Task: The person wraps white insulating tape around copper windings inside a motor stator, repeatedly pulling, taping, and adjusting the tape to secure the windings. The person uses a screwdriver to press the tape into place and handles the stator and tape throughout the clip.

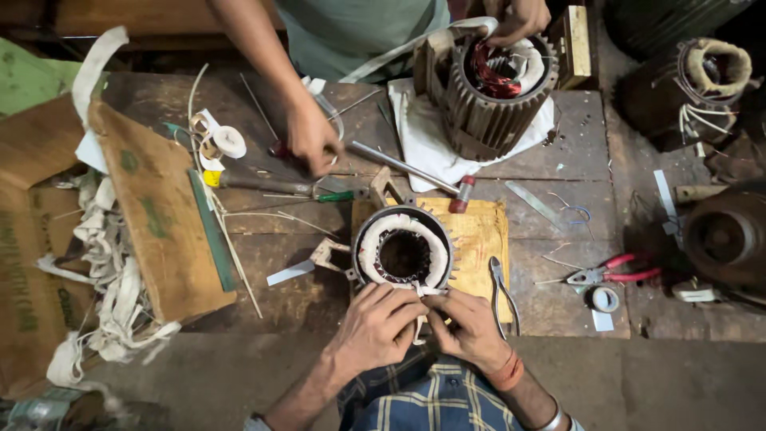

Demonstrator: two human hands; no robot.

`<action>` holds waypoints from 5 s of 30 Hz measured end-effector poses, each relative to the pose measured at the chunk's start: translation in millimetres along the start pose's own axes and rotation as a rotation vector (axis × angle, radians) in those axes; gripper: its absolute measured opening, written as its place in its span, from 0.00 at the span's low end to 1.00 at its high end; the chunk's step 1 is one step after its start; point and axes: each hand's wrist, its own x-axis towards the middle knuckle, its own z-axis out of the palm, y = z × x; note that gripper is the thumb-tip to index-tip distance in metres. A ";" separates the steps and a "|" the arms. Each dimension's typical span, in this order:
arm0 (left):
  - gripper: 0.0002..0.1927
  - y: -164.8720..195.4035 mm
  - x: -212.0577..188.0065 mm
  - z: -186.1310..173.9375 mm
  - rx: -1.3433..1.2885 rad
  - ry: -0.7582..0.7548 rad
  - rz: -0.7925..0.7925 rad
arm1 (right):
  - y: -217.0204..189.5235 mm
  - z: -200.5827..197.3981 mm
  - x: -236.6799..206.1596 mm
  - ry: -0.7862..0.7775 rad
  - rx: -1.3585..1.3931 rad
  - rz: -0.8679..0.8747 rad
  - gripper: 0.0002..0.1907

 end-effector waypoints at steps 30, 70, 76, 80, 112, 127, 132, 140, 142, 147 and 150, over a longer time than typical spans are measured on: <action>0.12 -5.3 -44.9 16.0 -0.052 0.162 0.077 | -34.2 -32.1 -44.6 -0.333 0.081 0.362 0.05; 0.08 35.6 7.4 9.6 -0.405 0.068 0.009 | -110.9 -197.3 2.7 0.185 -0.842 -0.266 0.15; 0.07 39.0 5.9 -6.3 -0.499 -0.022 -0.005 | -115.8 -200.3 17.3 0.102 -0.844 -0.403 0.15; 0.07 49.7 13.8 -15.9 -0.540 -0.052 -0.051 | -125.5 -199.1 44.9 0.043 -0.758 -0.390 0.16; 0.13 144.9 128.7 -76.5 -0.609 -0.280 -0.291 | -115.3 -209.8 93.9 -0.281 -0.136 -0.370 0.14; 0.12 138.8 129.1 -94.9 -0.721 -0.358 -0.257 | -111.3 -171.1 99.8 -0.173 0.108 -0.459 0.11; 0.16 133.2 132.8 -96.6 -0.698 -0.305 -0.285 | -111.6 -171.4 95.9 -0.065 -0.136 -0.531 0.16; 0.23 122.5 140.1 -95.5 -0.802 -0.422 -0.335 | -103.7 -160.4 68.0 0.042 -0.191 -0.443 0.15; 0.21 120.9 137.7 -96.1 -0.807 -0.463 -0.357 | -99.2 -160.4 66.3 -0.013 -0.205 -0.594 0.14; 0.17 123.9 130.8 -96.5 -0.773 -0.529 -0.325 | -90.7 -175.3 72.1 -0.213 -0.189 -0.916 0.12; 0.16 126.5 127.7 -101.1 -0.714 -0.596 -0.416 | -90.6 -187.6 70.9 -0.343 -0.119 -0.916 0.12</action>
